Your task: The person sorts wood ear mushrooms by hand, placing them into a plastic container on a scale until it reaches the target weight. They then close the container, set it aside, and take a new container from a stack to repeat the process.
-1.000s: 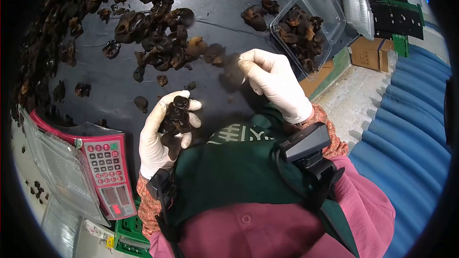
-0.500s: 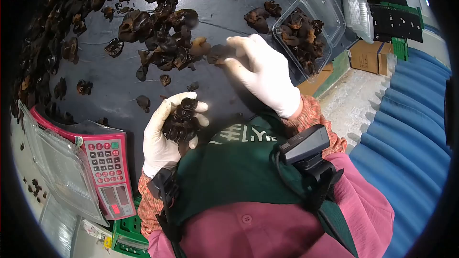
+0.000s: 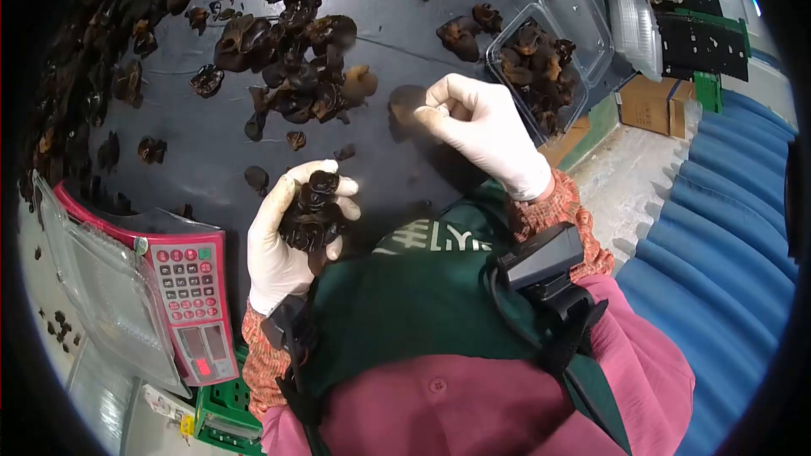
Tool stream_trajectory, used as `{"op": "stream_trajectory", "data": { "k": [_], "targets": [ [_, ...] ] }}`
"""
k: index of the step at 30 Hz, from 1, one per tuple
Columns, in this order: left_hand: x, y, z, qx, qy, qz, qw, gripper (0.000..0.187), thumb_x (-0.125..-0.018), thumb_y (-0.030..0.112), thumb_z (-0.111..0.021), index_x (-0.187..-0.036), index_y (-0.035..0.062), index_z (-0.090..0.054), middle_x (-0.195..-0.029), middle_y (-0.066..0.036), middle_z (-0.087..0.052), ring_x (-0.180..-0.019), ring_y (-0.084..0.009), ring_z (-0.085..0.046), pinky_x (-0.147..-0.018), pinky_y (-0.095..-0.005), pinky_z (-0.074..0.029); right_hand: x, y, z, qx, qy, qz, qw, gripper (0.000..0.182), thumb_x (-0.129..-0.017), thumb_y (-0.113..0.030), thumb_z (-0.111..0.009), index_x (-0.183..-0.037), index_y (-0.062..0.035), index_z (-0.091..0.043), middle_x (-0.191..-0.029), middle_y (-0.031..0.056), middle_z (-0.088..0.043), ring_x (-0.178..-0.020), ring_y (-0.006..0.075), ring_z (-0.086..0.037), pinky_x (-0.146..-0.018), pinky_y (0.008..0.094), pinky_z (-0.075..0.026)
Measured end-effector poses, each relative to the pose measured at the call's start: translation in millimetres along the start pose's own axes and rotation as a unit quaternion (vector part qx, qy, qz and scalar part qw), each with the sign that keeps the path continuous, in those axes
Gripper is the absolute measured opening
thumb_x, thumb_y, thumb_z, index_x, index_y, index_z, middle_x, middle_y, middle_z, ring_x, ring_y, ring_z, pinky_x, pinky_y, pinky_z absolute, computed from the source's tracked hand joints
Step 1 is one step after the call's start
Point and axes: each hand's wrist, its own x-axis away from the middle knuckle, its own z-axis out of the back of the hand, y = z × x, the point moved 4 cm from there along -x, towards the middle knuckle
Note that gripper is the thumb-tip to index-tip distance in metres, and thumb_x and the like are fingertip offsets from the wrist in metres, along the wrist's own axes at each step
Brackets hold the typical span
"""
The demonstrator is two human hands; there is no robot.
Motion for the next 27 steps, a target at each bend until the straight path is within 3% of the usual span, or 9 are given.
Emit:
{"op": "stream_trajectory", "data": {
  "k": [4, 10, 12, 14, 16, 18, 21, 24, 27],
  "targets": [
    [-0.3, -0.7, 0.8, 0.01, 0.019, 0.009, 1.0, 0.046, -0.106, 0.038, -0.045, -0.131, 0.0005, -0.057, -0.113, -0.021, -0.069, -0.091, -0.0263, -0.071, -0.051, -0.029, -0.054, 5.8, -12.3, 4.4, -0.048, -0.059, -0.01, 0.997, 0.016, -0.091, -0.014, -0.073, -0.094, 0.0007, -0.068, -0.076, -0.0014, -0.063, -0.07, 0.0044, -0.055, -0.064, 0.0236, -0.047],
    [1.2, -0.2, 1.5, -0.022, 0.044, 0.012, 0.999, 0.052, -0.104, 0.044, -0.048, -0.129, -0.0002, -0.059, -0.114, -0.02, -0.068, -0.092, -0.0265, -0.071, -0.051, -0.0302, -0.055, 16.0, -33.3, 4.9, -0.288, -0.168, -0.039, 0.942, 0.015, -0.093, -0.012, -0.071, -0.101, -0.0001, -0.066, -0.084, -0.0015, -0.065, -0.077, 0.0039, -0.056, -0.071, 0.0231, -0.048],
    [2.7, -0.6, -10.8, -0.004, 0.05, 0.022, 0.999, 0.056, -0.104, 0.048, -0.045, -0.132, 0.0014, -0.058, -0.116, -0.015, -0.068, -0.094, -0.0233, -0.069, -0.056, -0.0307, -0.053, 16.9, -39.7, -6.6, -0.172, -0.183, 0.021, 0.968, 0.015, -0.091, -0.014, -0.072, -0.101, -0.0036, -0.07, -0.086, 0.0022, -0.071, -0.075, 0.0103, -0.065, -0.07, 0.0275, -0.053],
    [3.1, -1.0, -11.9, -0.027, 0.011, 0.039, 0.999, 0.064, -0.102, 0.056, -0.043, -0.133, 0.0027, -0.058, -0.118, -0.01, -0.068, -0.096, -0.0202, -0.066, -0.062, -0.0319, -0.051, 26.7, -74.2, -30.7, 0.008, -0.173, 0.26, 0.95, 0.016, -0.089, -0.017, -0.071, -0.101, -0.0059, -0.072, -0.089, 0.0086, -0.073, -0.077, 0.0227, -0.071, -0.07, 0.0334, -0.056],
    [3.2, -6.4, -5.9, 0.003, 0.067, 0.017, 0.998, 0.061, -0.1, 0.053, -0.049, -0.13, 0.0013, -0.06, -0.118, -0.014, -0.068, -0.095, -0.0231, -0.068, -0.058, -0.0314, -0.052, 15.8, -70.1, -37.9, -0.022, -0.115, 0.254, 0.96, 0.017, -0.089, -0.017, -0.069, -0.103, -0.0069, -0.072, -0.092, 0.0128, -0.072, -0.083, 0.0322, -0.07, -0.074, 0.0372, -0.057],
    [4.0, -6.4, 7.1, -0.008, -0.005, 0.003, 1.0, 0.055, -0.099, 0.047, -0.053, -0.127, 0.0, -0.061, -0.118, -0.018, -0.067, -0.094, -0.0277, -0.07, -0.054, -0.0308, -0.053, -9.9, -59.0, -34.7, 0.033, 0.003, 0.261, 0.965, 0.022, -0.092, -0.013, -0.068, -0.111, -0.0042, -0.071, -0.1, 0.0132, -0.071, -0.085, 0.0272, -0.07, -0.077, 0.035, -0.056],
    [4.6, -5.9, 14.9, 0.049, -0.028, -0.017, 0.998, 0.052, -0.098, 0.042, -0.055, -0.125, -0.0024, -0.06, -0.118, -0.023, -0.066, -0.093, -0.032, -0.071, -0.052, -0.0302, -0.054, -33.6, -65.8, -46.1, 0.206, 0.166, 0.388, 0.883, 0.04, -0.084, -0.011, -0.069, -0.124, -0.0082, -0.065, -0.124, 0.0169, -0.063, -0.107, 0.0355, -0.063, -0.09, 0.0425, -0.052],
    [7.3, 0.0, 10.8, 0.026, -0.063, -0.044, 0.997, 0.053, -0.1, 0.041, -0.052, -0.125, -0.0044, -0.06, -0.119, -0.025, -0.066, -0.092, -0.0308, -0.071, -0.055, -0.0307, -0.056, -41.6, -64.7, -75.7, 0.264, 0.051, 0.441, 0.856, 0.044, -0.079, -0.013, -0.072, -0.122, -0.012, -0.066, -0.134, 0.0175, -0.058, -0.12, 0.0356, -0.057, -0.103, 0.0485, -0.044],
    [13.5, 10.2, 7.8, -0.07, -0.08, -0.071, 0.992, 0.054, -0.104, 0.043, -0.046, -0.125, -0.0055, -0.06, -0.121, -0.024, -0.066, -0.092, -0.0289, -0.072, -0.059, -0.0312, -0.058, -18.9, -47.2, -76.7, 0.29, 0.008, 0.445, 0.847, 0.032, -0.073, -0.011, -0.073, -0.104, -0.0174, -0.069, -0.132, 0.0077, -0.062, -0.129, 0.0299, -0.054, -0.113, 0.051, -0.037]
  ]
}}
